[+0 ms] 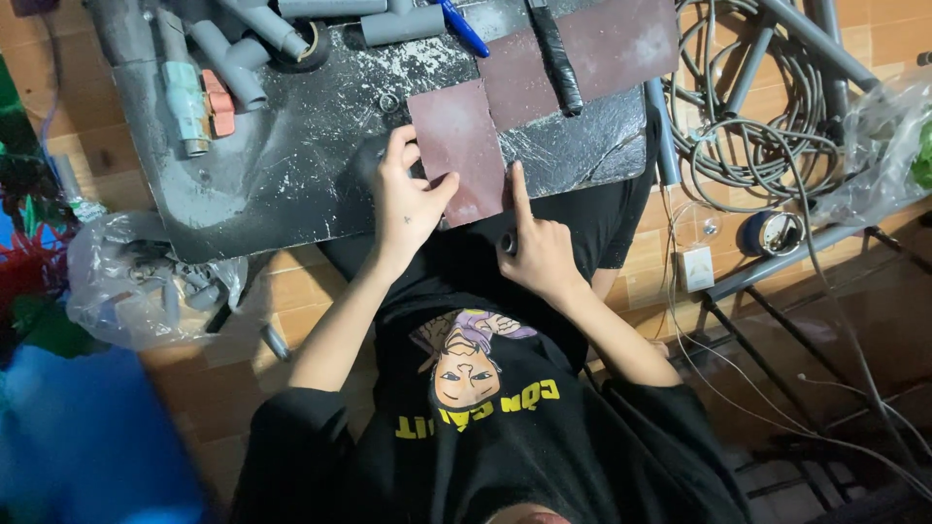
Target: The recorder is sanding the ends of PVC pipes and marking them with a pen for assembly.
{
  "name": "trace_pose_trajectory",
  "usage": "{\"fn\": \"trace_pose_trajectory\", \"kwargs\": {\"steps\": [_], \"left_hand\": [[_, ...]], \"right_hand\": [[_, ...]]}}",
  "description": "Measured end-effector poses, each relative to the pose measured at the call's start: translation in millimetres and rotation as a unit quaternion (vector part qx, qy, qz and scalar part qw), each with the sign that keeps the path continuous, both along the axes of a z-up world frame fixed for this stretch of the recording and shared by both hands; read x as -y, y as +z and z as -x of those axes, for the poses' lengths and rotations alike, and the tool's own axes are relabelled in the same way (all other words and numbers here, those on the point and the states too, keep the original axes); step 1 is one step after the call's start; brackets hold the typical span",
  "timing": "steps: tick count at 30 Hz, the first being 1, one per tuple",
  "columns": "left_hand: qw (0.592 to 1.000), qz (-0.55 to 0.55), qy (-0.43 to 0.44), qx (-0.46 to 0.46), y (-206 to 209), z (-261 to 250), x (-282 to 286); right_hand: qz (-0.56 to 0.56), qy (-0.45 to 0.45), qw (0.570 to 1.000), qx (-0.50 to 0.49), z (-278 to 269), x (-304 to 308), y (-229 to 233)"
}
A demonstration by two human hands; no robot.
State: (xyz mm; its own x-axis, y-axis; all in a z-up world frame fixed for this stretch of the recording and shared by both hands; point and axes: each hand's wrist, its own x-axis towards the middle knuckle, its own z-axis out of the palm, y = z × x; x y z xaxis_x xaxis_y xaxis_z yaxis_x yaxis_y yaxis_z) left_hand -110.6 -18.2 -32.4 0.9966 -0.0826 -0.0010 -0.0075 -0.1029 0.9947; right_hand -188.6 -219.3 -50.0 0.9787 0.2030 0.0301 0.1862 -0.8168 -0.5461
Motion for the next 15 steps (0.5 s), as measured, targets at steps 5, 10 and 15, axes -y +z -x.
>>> {"fn": "trace_pose_trajectory", "kwargs": {"steps": [5,10,15], "left_hand": [[1.0,0.019,-0.003,-0.014,0,-1,-1],[0.999,0.032,0.0,-0.016,-2,-2,-2],[0.999,0.043,-0.007,-0.008,-6,-2,-5]], "right_hand": [[-0.026,0.046,0.998,-0.017,-2,-8,5],[-0.042,0.035,0.998,-0.011,0,-9,7],[-0.018,-0.037,0.999,-0.032,7,-2,7]]}}
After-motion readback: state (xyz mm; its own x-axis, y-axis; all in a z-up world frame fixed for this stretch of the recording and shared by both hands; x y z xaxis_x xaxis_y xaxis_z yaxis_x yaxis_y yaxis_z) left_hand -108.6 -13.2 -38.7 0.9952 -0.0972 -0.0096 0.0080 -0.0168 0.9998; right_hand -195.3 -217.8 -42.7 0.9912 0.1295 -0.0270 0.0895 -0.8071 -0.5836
